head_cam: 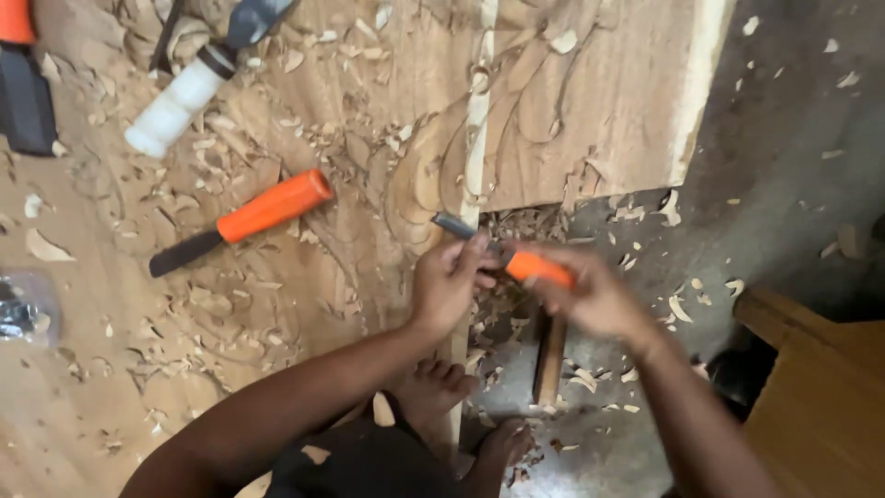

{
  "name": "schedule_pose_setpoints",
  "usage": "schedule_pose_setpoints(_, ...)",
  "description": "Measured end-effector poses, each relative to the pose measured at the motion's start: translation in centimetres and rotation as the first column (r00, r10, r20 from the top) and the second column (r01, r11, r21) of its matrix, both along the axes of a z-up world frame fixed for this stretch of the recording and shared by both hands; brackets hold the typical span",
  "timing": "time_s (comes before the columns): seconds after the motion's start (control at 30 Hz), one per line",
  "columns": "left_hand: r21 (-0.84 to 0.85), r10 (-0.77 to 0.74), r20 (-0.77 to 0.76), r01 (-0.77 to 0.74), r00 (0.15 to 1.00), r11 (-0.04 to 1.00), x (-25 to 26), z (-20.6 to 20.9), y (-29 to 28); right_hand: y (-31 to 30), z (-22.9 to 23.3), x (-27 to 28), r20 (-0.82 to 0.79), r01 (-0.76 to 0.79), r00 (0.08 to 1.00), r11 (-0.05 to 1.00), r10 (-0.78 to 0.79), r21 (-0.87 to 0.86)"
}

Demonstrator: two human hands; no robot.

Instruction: The person carves designs into a wooden board using chisels and a hammer by hand.

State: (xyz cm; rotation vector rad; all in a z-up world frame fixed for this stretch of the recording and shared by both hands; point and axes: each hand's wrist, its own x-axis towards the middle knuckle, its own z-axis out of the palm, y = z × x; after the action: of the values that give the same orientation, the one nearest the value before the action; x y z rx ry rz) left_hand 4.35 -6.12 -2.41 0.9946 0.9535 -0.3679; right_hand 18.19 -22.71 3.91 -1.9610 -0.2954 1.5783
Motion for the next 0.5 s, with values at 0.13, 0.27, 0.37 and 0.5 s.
schedule_pose_setpoints(0.13, 0.046, 0.025, 0.316, -0.041, 0.948, 0.998, -6.1, -2.0, -0.9, -4.6, -1.0, -7.1, -0.03, 0.165, 0.986, 0.954, -0.163, 0.252)
schedule_pose_setpoints(0.27, 0.163, -0.322, 0.286, 0.285, 0.903, 0.945, -6.2, 1.6, 1.5, -6.0, -0.3, -11.6, 0.022, 0.284, 0.949, 0.881, -0.316, 0.378)
schedule_pose_setpoints(0.37, 0.268, -0.387, 0.384, 0.3, 0.838, 0.915, -3.6, 4.6, 4.5, -5.4, -1.5, -13.2, -0.295, 0.65, 0.76, 0.677, -0.579, 0.346)
schedule_pose_setpoints(0.5, 0.498, -0.593, 0.325, 0.4, 0.737, 0.769, -2.0, 7.3, 8.2, -1.6, -1.6, -15.3, -0.396, 0.774, 0.631, 0.503, -0.667, 0.386)
